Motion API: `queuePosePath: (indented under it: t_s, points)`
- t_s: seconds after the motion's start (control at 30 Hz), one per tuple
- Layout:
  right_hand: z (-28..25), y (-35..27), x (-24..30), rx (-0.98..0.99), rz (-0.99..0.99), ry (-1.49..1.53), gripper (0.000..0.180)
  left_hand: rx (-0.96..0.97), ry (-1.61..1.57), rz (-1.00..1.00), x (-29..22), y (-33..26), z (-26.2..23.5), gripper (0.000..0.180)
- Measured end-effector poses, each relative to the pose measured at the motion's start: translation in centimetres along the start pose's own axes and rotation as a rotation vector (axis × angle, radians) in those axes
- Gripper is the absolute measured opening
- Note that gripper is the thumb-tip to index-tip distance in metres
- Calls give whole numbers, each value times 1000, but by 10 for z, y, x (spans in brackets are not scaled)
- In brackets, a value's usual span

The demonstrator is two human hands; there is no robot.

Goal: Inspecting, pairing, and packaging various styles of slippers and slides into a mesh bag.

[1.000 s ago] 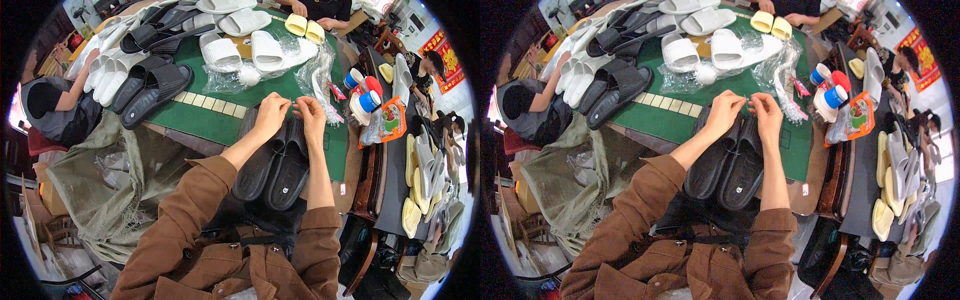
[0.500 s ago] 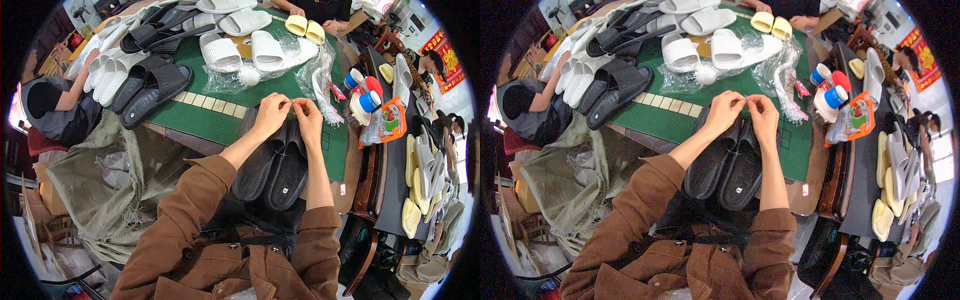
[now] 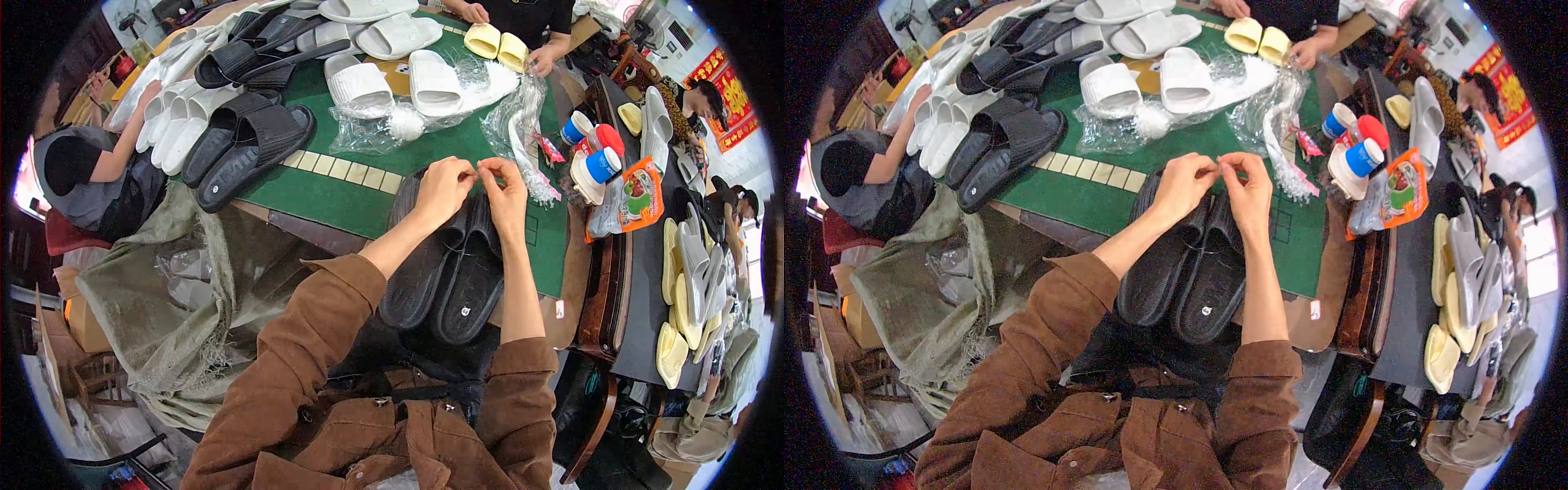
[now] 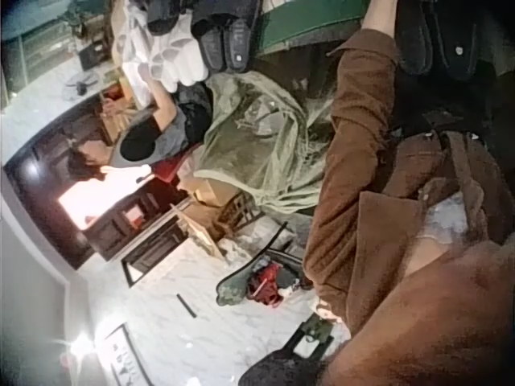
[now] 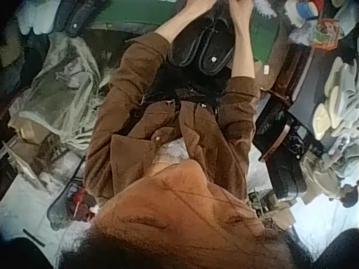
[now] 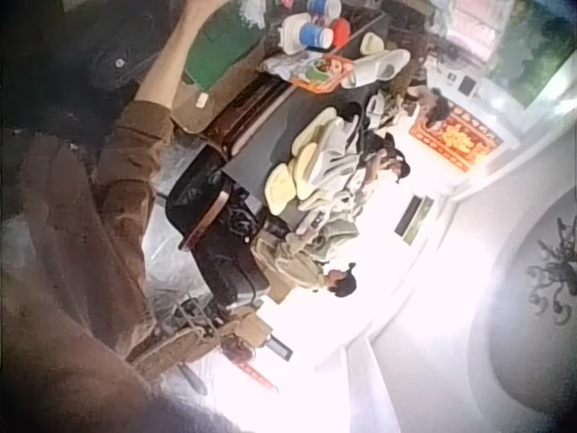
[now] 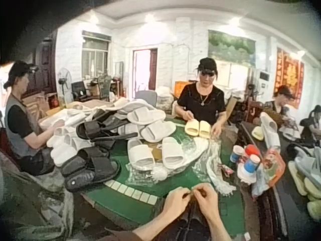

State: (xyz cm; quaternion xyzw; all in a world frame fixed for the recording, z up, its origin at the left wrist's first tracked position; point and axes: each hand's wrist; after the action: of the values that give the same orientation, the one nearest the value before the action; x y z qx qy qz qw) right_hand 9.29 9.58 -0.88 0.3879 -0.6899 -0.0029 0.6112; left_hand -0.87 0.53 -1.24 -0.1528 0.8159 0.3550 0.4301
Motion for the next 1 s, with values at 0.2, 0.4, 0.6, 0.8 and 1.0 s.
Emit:
queuePosePath:
  t_s: [0.2,0.4,0.6,0.8,1.0]
  points:
    - [-1,-1,5,43,136,-60,9,-57,-72,-21,1,3,1,12]
    - [-4,-1,8,9,156,132,10,77,-35,-74,-2,2,0,10]
    - [-10,4,15,-226,48,302,13,-22,-27,-77,1,3,1,12]
    - [-15,13,44,-239,-308,-269,6,38,7,-30,-1,2,-3,13]
    - [-19,24,60,-68,-290,-251,9,109,-39,-141,-5,2,-3,14]
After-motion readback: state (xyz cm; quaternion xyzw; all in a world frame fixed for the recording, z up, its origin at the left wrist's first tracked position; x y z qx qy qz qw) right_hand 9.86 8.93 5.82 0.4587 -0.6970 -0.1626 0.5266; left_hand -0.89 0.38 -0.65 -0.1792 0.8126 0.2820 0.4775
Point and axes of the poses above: each hand's wrist, its own y-axis towards the middle knuckle, its own z-axis out of the palm, x = y × z
